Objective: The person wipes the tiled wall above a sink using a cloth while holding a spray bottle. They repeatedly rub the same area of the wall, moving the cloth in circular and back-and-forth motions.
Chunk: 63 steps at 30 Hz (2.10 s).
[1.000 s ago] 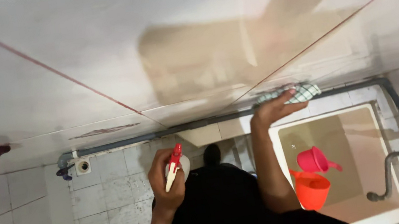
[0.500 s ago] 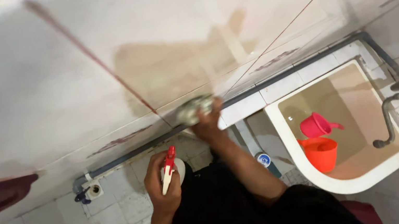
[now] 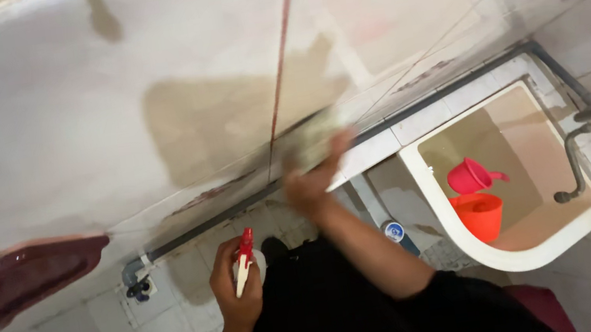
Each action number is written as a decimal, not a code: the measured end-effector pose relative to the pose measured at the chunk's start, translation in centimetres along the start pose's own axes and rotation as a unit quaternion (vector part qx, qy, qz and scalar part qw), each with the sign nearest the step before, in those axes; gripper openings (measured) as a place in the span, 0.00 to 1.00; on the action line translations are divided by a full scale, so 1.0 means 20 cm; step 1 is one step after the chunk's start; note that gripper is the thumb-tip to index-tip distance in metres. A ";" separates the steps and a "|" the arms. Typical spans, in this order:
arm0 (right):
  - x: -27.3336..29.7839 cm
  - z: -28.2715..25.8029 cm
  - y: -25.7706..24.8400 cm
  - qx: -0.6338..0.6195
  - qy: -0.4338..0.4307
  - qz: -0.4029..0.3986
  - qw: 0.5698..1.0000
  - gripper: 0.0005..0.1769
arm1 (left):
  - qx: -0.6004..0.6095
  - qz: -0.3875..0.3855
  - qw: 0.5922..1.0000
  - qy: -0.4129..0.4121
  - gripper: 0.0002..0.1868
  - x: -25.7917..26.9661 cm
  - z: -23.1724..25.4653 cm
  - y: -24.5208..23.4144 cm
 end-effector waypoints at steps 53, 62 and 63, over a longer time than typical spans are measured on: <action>0.23 -0.32 0.28 0.087 -0.137 -0.056 0.985 0.34 | -0.020 0.024 0.999 -0.007 0.18 0.11 -0.09 -0.24; 0.05 0.55 -0.12 0.213 0.178 0.141 0.950 0.41 | -0.029 0.073 0.995 -0.062 0.17 0.24 -0.16 -0.35; -0.06 0.63 -0.23 0.173 0.255 0.201 0.930 0.39 | -0.030 0.077 0.995 -0.047 0.17 0.26 -0.17 -0.36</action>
Point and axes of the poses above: each hand's wrist, its own x-axis away from the middle knuckle, its own y-axis out of the palm, z = x × y, the point moved 6 cm from there along -x, towards the middle knuckle, and after that the axes turned 5 degrees about -y, right-handed, at the moved point
